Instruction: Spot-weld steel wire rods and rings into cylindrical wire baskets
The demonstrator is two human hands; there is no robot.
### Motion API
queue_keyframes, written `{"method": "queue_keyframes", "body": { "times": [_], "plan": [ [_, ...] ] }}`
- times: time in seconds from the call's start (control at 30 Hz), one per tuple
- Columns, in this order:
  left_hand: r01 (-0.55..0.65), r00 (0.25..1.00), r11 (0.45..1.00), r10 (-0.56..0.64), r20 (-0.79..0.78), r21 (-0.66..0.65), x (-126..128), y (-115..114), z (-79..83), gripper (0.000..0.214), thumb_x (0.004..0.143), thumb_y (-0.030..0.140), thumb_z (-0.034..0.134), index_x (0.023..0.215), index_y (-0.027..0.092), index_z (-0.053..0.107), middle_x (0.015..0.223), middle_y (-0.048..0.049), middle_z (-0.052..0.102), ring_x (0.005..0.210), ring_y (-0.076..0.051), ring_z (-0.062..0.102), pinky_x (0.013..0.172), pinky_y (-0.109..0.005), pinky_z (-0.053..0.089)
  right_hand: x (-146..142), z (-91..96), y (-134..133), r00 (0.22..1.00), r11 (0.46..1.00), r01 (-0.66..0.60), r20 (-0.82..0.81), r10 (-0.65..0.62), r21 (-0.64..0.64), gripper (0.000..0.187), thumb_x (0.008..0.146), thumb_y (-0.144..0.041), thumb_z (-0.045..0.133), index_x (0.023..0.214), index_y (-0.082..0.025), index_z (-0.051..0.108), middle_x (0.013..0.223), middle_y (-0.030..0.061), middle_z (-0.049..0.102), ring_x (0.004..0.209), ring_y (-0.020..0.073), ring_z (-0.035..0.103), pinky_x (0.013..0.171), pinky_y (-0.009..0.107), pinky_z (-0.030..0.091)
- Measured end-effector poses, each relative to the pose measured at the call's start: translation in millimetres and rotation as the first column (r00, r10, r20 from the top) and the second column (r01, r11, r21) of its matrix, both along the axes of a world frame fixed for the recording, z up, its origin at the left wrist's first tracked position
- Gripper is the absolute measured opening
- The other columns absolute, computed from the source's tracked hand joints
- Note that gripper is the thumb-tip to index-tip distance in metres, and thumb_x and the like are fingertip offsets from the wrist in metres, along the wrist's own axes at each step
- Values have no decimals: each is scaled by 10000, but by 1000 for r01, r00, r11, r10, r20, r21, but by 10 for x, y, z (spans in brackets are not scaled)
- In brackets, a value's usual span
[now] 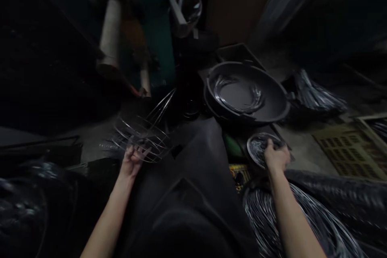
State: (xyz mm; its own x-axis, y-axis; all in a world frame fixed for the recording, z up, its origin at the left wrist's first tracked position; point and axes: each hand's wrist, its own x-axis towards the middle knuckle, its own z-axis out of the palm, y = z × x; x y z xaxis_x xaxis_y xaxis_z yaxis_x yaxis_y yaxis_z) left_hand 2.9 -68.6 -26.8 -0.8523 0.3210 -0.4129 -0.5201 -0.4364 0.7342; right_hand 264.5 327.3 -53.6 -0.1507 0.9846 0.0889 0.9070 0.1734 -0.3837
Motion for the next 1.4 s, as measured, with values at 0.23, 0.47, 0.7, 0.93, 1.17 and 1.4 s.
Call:
{"method": "queue_keyframes", "body": {
  "times": [0.23,0.47,0.7,0.93,1.17,1.4],
  "plan": [
    [-46,998,999,46,-39,14,-9,-74,8,590,569,320,826,1096,296,563,933,20,631,952,-188,635,908,-458,492,-1522,802,-1144,529,671,-625,-849,-13,-400,334,609,-395,806,845,-171,726,765,24,703,645,135,642,677,287,549],
    [-84,996,996,85,-24,29,-24,-145,57,566,587,315,812,1087,277,550,913,26,623,869,-158,631,875,-434,514,-2480,1195,-1791,440,432,-808,-898,-7,-400,317,556,-389,851,666,-136,694,564,-2,630,512,78,562,493,185,464],
    [-93,995,994,91,47,50,-117,-223,84,569,584,305,825,1076,244,545,817,50,627,750,-127,620,886,-468,516,-2675,1260,-1992,431,314,-825,-882,-189,-470,354,483,-348,897,675,-132,694,594,-3,641,548,66,582,476,146,438],
    [-113,988,993,108,112,43,-190,-214,131,558,556,344,852,1007,227,544,789,54,616,724,-127,615,885,-480,520,-2792,1299,-2045,467,272,-796,-834,-293,-541,280,511,-229,887,677,-115,694,600,0,649,551,56,596,472,118,438],
    [-134,981,991,130,147,13,-232,-198,229,486,567,344,844,917,209,535,785,57,603,691,-112,604,834,-448,544,-2881,1333,-2091,481,297,-771,-821,-309,-563,226,569,-195,856,651,-117,660,557,-14,621,503,43,566,452,112,432],
    [-165,970,986,166,176,-20,-257,-136,309,537,524,354,861,915,210,522,763,69,579,628,-87,575,755,-390,566,-2939,1350,-2110,495,309,-755,-812,-310,-578,180,621,-169,818,669,-117,652,558,-6,618,506,45,561,452,107,435]
  ]
}}
